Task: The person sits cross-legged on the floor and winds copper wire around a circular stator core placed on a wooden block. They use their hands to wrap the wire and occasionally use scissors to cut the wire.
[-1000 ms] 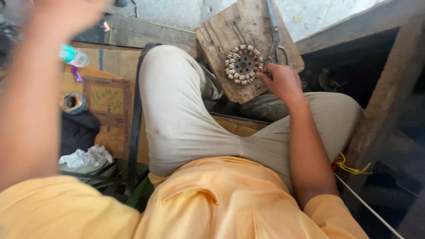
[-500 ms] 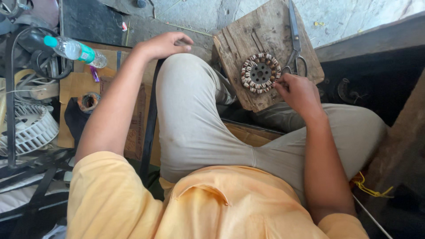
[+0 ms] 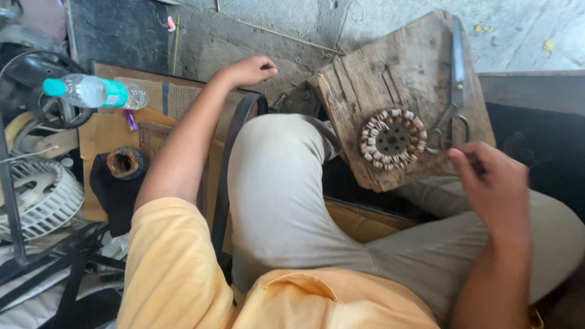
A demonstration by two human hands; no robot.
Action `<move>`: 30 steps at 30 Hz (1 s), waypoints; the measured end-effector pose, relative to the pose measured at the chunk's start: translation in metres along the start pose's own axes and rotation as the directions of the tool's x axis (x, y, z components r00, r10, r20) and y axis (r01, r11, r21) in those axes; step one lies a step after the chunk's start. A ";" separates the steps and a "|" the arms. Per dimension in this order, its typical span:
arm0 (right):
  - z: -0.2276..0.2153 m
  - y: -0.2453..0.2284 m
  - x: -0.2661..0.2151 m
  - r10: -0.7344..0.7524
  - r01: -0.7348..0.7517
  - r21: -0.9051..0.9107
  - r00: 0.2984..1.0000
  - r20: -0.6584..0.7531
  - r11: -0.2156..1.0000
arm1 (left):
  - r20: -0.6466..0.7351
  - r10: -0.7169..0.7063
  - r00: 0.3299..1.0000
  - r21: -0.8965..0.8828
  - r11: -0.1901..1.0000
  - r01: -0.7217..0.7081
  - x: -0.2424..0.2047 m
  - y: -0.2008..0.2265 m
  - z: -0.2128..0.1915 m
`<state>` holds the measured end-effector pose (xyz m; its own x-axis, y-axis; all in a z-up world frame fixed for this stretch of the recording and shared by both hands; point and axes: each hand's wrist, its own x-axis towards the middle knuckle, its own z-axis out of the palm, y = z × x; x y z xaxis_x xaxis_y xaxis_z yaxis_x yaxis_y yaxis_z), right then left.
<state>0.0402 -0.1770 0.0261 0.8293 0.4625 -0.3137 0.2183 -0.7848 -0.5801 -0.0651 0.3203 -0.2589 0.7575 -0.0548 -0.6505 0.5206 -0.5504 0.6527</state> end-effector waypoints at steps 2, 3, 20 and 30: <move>-0.004 0.007 0.007 0.058 -0.064 -0.120 0.997 -0.048 0.991 | 0.033 -0.026 0.999 0.029 0.999 0.025 0.031 -0.025 0.009; -0.005 0.013 0.011 0.092 -0.102 -0.146 0.993 -0.076 0.984 | 0.053 -0.039 0.998 0.043 0.998 0.037 0.047 -0.037 0.015; 0.038 0.196 -0.006 0.544 -0.494 0.228 0.763 -0.350 0.839 | 0.509 -0.271 0.817 0.723 0.651 -0.234 0.212 -0.134 0.140; 0.041 0.222 -0.006 0.591 -0.499 0.323 0.725 -0.354 0.804 | 0.476 -0.212 0.854 0.785 0.540 -0.304 0.208 -0.146 0.175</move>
<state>0.0625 -0.3370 -0.1309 0.9120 -0.2746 -0.3046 -0.4040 -0.7289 -0.5527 -0.0520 0.2431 -0.5577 0.3491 -0.3264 -0.8784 -0.2583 -0.9346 0.2446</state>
